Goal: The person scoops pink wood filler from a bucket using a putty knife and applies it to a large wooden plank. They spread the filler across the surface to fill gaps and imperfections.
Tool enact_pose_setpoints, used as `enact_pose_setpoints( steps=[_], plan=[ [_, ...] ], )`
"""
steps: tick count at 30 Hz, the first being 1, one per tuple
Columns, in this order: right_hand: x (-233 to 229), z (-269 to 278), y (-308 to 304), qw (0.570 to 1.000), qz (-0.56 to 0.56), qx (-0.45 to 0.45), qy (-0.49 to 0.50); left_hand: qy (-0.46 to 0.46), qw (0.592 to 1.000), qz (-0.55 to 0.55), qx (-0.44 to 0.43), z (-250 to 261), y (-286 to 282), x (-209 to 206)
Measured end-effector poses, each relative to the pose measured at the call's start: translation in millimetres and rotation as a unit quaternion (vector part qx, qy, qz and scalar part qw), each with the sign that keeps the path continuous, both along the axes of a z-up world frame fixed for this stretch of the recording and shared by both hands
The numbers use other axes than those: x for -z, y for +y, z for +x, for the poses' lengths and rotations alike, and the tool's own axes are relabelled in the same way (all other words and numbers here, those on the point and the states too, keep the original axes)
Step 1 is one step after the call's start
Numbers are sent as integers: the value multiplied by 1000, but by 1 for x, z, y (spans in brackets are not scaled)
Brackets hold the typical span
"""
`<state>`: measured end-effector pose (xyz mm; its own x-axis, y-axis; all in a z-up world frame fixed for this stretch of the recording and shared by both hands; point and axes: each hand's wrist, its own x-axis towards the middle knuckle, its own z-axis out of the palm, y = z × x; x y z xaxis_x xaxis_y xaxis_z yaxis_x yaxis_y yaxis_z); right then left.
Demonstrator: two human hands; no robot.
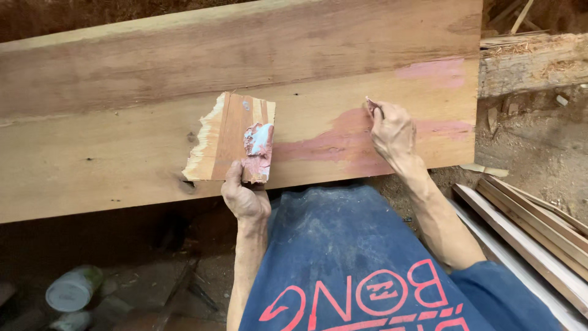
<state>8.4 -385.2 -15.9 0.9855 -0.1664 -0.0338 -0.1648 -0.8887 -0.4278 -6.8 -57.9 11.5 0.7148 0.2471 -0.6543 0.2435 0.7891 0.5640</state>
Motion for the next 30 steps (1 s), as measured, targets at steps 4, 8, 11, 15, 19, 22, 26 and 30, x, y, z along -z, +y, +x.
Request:
enact_pose_setpoints(
  steps=[4, 8, 11, 15, 19, 22, 26, 30],
  plan=[
    [-3, -33, 12, 993, 27, 61, -94, -40, 999, 8, 31, 0, 39, 16],
    [27, -47, 10, 969, -159, -16, -188, -7, 997, 13, 70, 7, 79, 19],
    [50, -60, 28, 963, -223, -9, -151, -26, 993, 19, 114, 16, 94, 21],
    [44, -87, 67, 973, -215, -5, -80, -7, 991, 10, 137, 23, 102, 23],
    [22, -80, 41, 988, -115, 74, -66, 14, 986, 1, 165, 26, 77, 35],
    [17, -48, -31, 960, -130, 232, -81, -16, 980, 2, 201, 21, 49, 39],
    [30, 4, -140, 938, -180, 282, -88, 4, 974, 3, 228, 18, 8, 36],
    [53, 40, -198, 945, -160, 280, -59, 15, 978, -2, 206, 14, -18, 24]
  ],
)
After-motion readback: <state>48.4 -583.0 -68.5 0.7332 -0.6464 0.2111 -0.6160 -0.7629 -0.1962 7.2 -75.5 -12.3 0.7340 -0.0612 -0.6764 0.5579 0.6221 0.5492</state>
